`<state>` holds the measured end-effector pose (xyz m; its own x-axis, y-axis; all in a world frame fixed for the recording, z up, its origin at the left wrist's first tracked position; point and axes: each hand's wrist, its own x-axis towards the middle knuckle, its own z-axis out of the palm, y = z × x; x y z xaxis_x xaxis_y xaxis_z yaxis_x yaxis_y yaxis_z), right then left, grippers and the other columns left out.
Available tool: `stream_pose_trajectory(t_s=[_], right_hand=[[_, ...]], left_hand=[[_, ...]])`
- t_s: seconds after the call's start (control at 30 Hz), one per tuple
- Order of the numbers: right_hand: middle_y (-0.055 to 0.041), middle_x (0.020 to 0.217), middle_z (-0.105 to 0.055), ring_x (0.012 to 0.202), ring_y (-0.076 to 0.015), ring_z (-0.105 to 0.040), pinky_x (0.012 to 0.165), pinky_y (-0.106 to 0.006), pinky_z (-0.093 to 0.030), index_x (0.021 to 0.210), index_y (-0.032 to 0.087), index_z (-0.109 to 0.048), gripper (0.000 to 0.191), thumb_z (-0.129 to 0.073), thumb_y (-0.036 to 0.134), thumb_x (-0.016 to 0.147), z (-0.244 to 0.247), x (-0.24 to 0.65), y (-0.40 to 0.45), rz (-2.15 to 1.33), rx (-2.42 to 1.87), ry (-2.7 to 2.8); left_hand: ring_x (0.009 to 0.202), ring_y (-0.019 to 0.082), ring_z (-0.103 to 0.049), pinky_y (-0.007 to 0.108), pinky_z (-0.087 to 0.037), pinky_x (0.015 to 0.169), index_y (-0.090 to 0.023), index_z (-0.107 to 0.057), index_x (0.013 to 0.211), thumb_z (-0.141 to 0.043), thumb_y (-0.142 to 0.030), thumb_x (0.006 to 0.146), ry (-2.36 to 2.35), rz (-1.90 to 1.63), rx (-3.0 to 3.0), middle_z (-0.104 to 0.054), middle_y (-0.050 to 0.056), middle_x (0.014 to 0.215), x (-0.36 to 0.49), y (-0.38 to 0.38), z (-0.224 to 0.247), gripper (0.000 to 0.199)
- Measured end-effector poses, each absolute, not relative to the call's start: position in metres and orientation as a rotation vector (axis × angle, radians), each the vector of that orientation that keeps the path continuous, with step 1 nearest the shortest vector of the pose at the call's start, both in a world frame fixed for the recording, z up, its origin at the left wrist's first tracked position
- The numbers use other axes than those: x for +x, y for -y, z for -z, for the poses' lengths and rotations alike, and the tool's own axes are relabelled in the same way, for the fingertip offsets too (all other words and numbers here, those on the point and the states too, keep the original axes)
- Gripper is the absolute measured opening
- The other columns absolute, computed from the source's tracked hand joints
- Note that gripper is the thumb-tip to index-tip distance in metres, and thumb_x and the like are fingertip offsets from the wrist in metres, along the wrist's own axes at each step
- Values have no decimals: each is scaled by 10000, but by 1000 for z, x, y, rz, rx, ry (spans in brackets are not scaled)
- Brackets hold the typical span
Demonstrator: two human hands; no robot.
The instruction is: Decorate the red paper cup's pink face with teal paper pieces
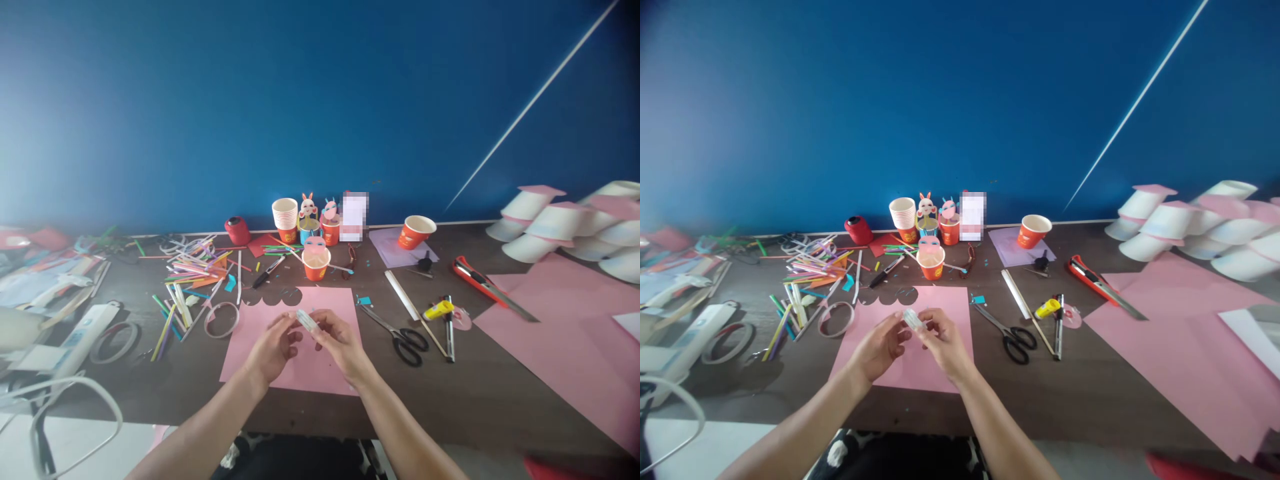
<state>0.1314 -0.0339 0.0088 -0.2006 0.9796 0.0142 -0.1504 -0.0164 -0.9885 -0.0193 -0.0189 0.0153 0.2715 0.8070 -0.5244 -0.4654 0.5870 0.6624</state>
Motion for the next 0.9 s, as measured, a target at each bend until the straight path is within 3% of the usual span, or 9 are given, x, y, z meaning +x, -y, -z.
stream_pose_trajectory(t_s=[0.13,0.27,0.43,0.7,0.9], right_hand=[[-43,913,-525,671,-118,-462,536,-228,-416,864,191,-570,182,-553,343,767,-10,135,33,-1516,-936,1162],[-18,752,-525,585,-103,-435,515,-227,-372,847,181,-586,186,-548,343,762,-9,140,31,-1617,-924,1010],[-36,768,-534,621,-125,-456,510,-237,-365,816,168,-595,214,-554,368,752,-9,143,29,-1681,-927,875],[-15,753,-468,646,-115,-421,566,-239,-354,800,175,-562,178,-499,341,816,-21,148,29,-1530,-946,1335],[-27,823,-486,704,-125,-444,610,-240,-350,848,176,-573,138,-501,291,823,-36,151,30,-1280,-1065,1658]], left_hand=[[625,71,-511,137,-342,404,-197,-556,1000,-579,-257,734,-874,-829,582,-514,12,881,-25,15,-21,273],[602,74,-486,140,-329,414,-137,-589,877,-585,-191,696,-808,-815,704,-502,13,740,-30,13,-20,189],[497,59,-450,140,-268,371,-136,-578,842,-619,-204,669,-799,-763,801,-503,4,649,-29,16,-14,191],[445,36,-377,146,-179,351,-114,-601,824,-633,-231,625,-825,-716,739,-468,-14,597,-26,17,-14,234],[519,55,-404,139,-195,362,-111,-603,830,-605,-227,633,-796,-713,792,-472,8,667,-28,17,-16,229]])
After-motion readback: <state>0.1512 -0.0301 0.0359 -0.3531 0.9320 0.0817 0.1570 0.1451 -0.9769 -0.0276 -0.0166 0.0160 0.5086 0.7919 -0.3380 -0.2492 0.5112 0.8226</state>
